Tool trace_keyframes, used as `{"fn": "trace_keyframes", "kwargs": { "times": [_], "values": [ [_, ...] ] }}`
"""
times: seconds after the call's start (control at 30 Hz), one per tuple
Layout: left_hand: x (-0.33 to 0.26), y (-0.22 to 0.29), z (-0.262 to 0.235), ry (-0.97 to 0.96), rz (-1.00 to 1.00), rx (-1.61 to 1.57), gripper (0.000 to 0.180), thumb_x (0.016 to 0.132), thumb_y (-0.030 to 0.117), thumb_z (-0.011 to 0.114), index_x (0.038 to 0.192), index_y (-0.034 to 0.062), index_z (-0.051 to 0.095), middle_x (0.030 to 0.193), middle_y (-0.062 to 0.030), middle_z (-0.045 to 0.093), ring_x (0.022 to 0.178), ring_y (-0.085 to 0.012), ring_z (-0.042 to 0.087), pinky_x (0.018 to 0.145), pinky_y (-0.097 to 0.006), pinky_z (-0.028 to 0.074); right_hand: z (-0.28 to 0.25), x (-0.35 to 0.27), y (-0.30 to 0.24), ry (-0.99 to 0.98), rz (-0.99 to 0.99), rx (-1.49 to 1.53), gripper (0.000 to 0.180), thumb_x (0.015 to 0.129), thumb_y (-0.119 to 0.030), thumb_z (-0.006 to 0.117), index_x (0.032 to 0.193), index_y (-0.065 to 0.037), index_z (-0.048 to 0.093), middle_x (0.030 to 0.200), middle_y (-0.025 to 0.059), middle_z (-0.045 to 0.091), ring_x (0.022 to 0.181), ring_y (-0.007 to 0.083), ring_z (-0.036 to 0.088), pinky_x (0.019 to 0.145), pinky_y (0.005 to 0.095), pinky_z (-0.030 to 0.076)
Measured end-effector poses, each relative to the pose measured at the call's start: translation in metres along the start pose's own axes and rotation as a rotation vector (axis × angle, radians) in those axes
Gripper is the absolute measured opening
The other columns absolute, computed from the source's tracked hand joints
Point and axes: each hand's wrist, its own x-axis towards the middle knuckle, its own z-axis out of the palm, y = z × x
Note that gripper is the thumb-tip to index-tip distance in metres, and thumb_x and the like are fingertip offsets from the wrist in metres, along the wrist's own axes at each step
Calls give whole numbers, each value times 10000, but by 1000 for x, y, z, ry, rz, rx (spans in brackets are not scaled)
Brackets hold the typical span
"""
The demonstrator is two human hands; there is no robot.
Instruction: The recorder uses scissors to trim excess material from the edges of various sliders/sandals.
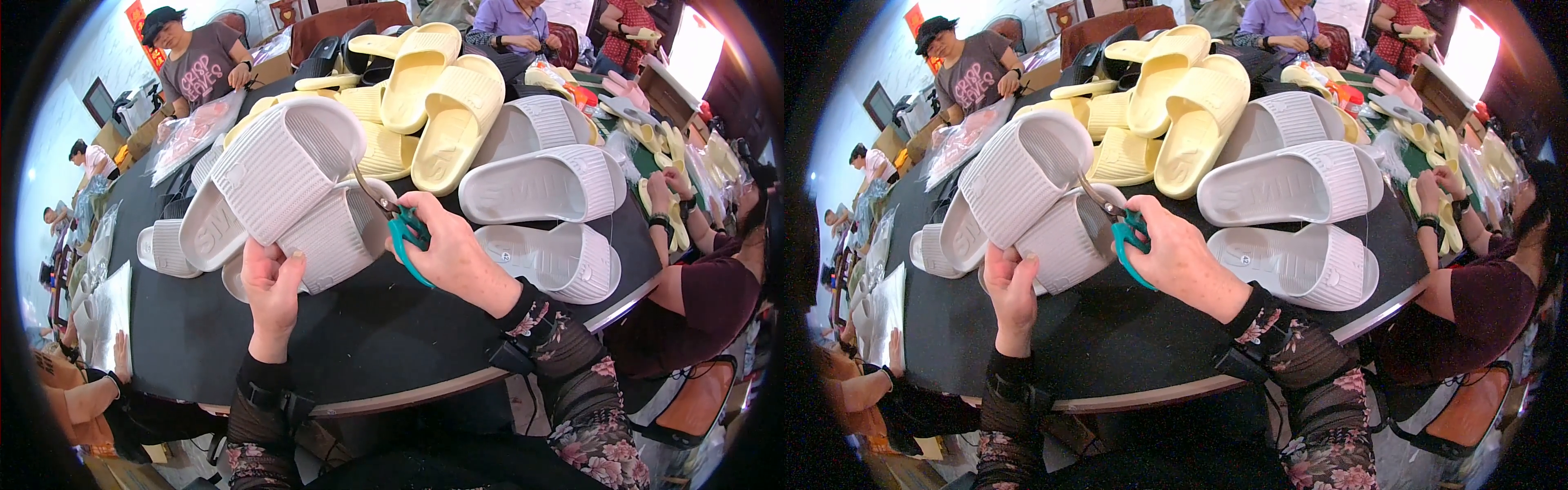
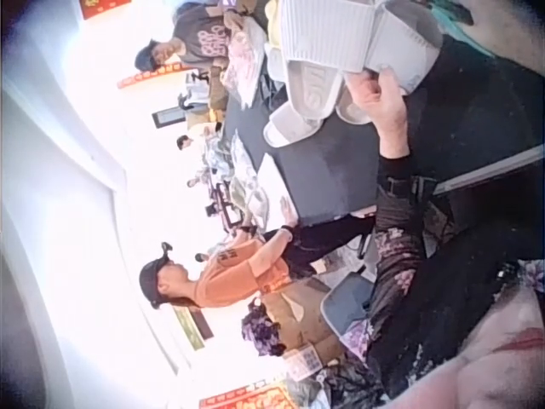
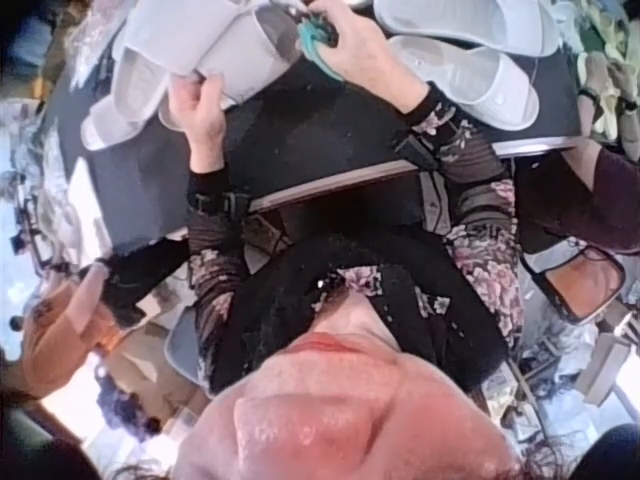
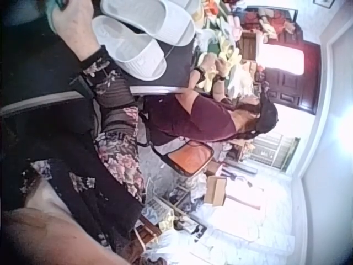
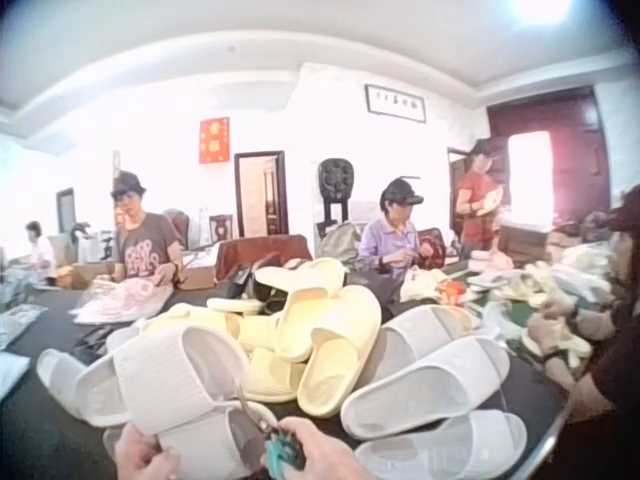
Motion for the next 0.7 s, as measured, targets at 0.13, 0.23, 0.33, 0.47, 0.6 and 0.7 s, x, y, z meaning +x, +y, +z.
{"fn": "trace_keyframes", "kwargs": {
  "times": [0.13, 0.23, 0.33, 0.47, 0.6, 0.7],
  "values": [
    [0, -1, 0, 5, -1, 4, 539, 816, -95, 480, 1338, -24, 363, 1245, -127, 530, 1141, -195, 512, 975, -310, 369, -1, 0, 1, -30, -2, -48, 383, 790, -133, 658, 1108, -25, 472, 870, 170, 622, 761, 276, 652, 660, 379, 514],
    [0, -1, -1, 0, -4, -2, 534, 819, -90, 483, 1335, -27, 364, 1247, -129, 527, 1143, -195, 509, 975, -311, 369, 3, -2, 5, -4, -18, -36, 427, 772, -140, 715, 1099, -19, 470, 748, 131, 583, 667, 248, 607, 633, 339, 483],
    [0, -2, 0, -1, 5, 3, 530, 821, -86, 485, 1334, -30, 362, 1245, -134, 526, 1144, -193, 506, 973, -311, 371, 2, -2, 5, -15, -34, -57, 436, 767, -140, 720, 1101, -18, 468, 745, 132, 582, 662, 247, 607, 628, 338, 484],
    [-1, -1, 2, 25, 3, 5, 523, 820, -78, 485, 1328, -29, 366, 1230, -136, 534, 1132, -190, 511, 960, -305, 374, 3, -2, 6, -16, -27, -66, 435, 766, -140, 723, 1099, -21, 470, 754, 134, 584, 670, 242, 606, 635, 336, 485],
    [-1, 1, -1, 18, -24, 15, 515, 822, -68, 484, 1323, -26, 372, 1221, -133, 539, 1120, -187, 516, 951, -300, 374, 3, -1, 6, -22, -16, -40, 407, 779, -134, 688, 1100, -17, 466, 821, 148, 604, 724, 252, 627, 655, 357, 497],
    [0, 3, -1, 15, -10, 37, 509, 822, -61, 483, 1318, -24, 376, 1216, -133, 542, 1112, -180, 517, 943, -297, 375, 3, -1, 3, 9, -16, -51, 435, 769, -132, 720, 1103, -15, 467, 811, 130, 584, 700, 224, 603, 644, 333, 485]
  ]
}}
